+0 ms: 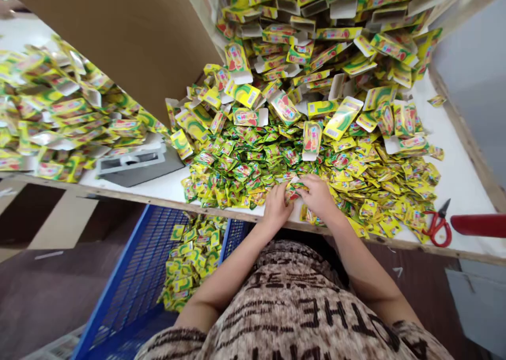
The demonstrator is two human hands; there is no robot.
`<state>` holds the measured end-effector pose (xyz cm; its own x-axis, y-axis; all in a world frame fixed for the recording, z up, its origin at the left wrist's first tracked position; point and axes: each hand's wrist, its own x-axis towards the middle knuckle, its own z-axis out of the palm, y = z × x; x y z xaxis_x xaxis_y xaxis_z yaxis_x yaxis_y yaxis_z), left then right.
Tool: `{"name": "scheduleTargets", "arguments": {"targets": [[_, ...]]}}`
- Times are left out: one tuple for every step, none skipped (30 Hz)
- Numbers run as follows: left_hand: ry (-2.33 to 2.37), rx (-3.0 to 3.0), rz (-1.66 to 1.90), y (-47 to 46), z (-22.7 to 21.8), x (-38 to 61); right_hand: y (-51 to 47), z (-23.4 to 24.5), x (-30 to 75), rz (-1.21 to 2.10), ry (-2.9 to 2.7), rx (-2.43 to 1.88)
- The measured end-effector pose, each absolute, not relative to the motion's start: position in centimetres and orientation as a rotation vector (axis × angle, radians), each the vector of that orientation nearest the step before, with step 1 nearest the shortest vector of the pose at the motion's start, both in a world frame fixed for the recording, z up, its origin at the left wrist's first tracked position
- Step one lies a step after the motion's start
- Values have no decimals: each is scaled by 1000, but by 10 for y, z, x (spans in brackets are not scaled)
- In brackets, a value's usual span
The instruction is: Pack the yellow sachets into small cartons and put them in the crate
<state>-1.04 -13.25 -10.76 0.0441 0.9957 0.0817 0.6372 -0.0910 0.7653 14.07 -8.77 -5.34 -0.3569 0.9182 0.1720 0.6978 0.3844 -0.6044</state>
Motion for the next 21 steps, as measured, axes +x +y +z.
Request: {"name": "scheduleTargets", "arguments": {"targets": [[1621, 1740, 877, -135, -110, -9, -88, -49, 141, 655, -2259, -1370], [1595, 1672, 889, -136, -112, -9, -88, -45, 141, 721, -2349, -1343], [1556, 1590, 896, -138, -112, -9, -88, -40, 142, 792, -2411, -1315], [1493, 1506, 899, -139, -112, -10, -89, -36, 142, 853, -2431, -1302], [1414, 1429, 906, -139, -112, -12, -90, -34, 142, 898, -2401, -1315], [1330, 1365, 916, -139, -111, -15, -91, -33, 141, 923, -2342, -1344], [1254, 1314, 931, -139, -110, -18, -91, -34, 140, 925, -2275, -1376], [1197, 1274, 949, -139, -109, -22, -92, -37, 138, 908, -2217, -1394], [1166, 1241, 969, -139, -108, -25, -93, -40, 136, 874, -2184, -1387], [1156, 1212, 985, -139, -107, -28, -94, -44, 133, 825, -2177, -1355], [1151, 1186, 997, -138, -107, -30, -96, -48, 131, 772, -2194, -1307], [1141, 1161, 1006, -138, -107, -32, -98, -52, 129, 723, -2231, -1251], [1126, 1139, 1016, -138, -108, -34, -100, -55, 127, 687, -2279, -1207], [1109, 1123, 1028, -138, -109, -35, -103, -57, 125, 668, -2329, -1175], [1096, 1113, 1040, -138, -110, -35, -106, -59, 124, 669, -2371, -1158], [1089, 1110, 1051, -138, -111, -35, -109, -61, 124, 691, -2403, -1144], [1089, 1113, 1058, -137, -111, -36, -112, -62, 125, 726, -2414, -1124], [1095, 1120, 1059, -138, -111, -36, -114, -64, 126, 766, -2385, -1105], [1103, 1124, 1058, -139, -111, -36, -117, -66, 127, 812, -2305, -1099], [1113, 1120, 1055, -140, -109, -37, -120, -68, 129, 859, -2180, -1112], [1120, 1108, 1050, -142, -107, -38, -123, -72, 130, 902, -2017, -1143]]}}
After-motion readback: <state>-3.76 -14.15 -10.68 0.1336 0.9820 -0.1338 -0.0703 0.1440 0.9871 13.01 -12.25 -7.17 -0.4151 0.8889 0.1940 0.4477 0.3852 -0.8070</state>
